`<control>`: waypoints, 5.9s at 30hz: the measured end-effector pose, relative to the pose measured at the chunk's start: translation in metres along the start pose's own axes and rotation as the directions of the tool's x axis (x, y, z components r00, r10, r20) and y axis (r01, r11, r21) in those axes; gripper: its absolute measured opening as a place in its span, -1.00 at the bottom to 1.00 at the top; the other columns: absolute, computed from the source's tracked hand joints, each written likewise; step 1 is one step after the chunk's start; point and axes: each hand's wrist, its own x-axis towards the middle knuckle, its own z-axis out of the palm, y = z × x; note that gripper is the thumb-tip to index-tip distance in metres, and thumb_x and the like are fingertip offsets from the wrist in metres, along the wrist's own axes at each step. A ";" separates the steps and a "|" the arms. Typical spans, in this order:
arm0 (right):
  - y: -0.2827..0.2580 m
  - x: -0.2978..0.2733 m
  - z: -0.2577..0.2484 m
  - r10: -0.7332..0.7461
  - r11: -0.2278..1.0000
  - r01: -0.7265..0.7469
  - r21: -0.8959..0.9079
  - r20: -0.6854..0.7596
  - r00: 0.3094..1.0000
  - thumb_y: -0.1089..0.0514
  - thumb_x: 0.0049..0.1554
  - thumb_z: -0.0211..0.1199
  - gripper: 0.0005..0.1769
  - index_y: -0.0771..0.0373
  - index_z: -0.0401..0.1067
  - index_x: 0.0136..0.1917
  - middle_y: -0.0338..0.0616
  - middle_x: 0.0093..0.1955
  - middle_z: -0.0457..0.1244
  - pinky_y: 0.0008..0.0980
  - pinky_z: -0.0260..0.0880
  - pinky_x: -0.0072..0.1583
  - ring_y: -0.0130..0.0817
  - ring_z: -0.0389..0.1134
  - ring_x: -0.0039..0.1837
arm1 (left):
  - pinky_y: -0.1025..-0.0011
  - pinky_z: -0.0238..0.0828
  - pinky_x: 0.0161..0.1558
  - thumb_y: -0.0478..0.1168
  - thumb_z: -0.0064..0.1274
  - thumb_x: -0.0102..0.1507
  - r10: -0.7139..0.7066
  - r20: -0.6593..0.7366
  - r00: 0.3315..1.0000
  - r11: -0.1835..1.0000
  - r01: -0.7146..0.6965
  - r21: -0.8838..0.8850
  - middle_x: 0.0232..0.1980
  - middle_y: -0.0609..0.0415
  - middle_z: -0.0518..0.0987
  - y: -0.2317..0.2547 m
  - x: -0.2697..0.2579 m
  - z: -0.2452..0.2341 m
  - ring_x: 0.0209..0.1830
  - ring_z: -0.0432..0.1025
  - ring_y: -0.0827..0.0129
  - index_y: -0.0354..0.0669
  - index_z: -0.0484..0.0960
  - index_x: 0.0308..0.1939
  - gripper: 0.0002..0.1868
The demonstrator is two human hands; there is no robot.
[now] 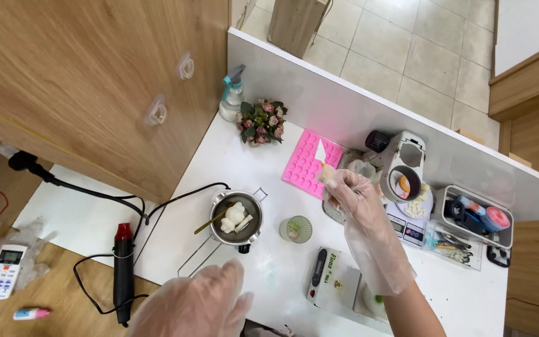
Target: Using a heat gun to smooth the surface of wax inside a glass container during a candle-making process.
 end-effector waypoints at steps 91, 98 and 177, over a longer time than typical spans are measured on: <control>0.054 -0.005 0.044 -0.539 -0.070 0.255 -0.964 0.251 0.804 0.19 0.37 0.20 -0.72 0.17 0.54 0.32 0.00 0.06 0.42 -0.50 0.45 -0.25 -0.46 0.40 -0.18 | 0.18 0.61 -0.18 0.36 0.19 0.17 -0.922 -0.335 0.195 0.380 0.628 -0.680 0.00 -0.12 0.59 -0.188 0.150 0.248 -0.08 0.56 0.11 -0.30 0.48 0.13 -0.19; 0.032 -0.074 0.154 -0.351 0.072 0.244 -0.967 0.204 0.914 0.11 0.28 0.23 -0.75 0.08 0.57 0.20 -0.10 0.00 0.45 -0.44 0.45 -0.39 -0.44 0.44 -0.24 | 0.25 0.63 -0.18 0.22 0.18 0.22 -0.894 -0.257 0.368 0.418 0.476 -0.773 -0.21 -0.02 0.68 -0.210 0.124 0.253 -0.23 0.63 0.17 -0.18 0.64 -0.11 -0.49; 0.028 -0.362 -0.037 -0.718 0.581 0.221 -0.783 -0.365 0.593 0.20 -0.05 0.45 -0.36 0.11 0.07 0.13 -0.10 -0.02 0.30 -0.11 0.53 0.23 -0.32 0.45 -0.08 | 0.22 0.16 0.51 -0.22 0.46 -0.05 -0.342 -0.723 0.601 0.500 -0.535 -0.681 0.49 -0.10 0.29 0.064 0.398 0.188 0.49 0.22 0.05 -0.03 0.16 0.50 0.10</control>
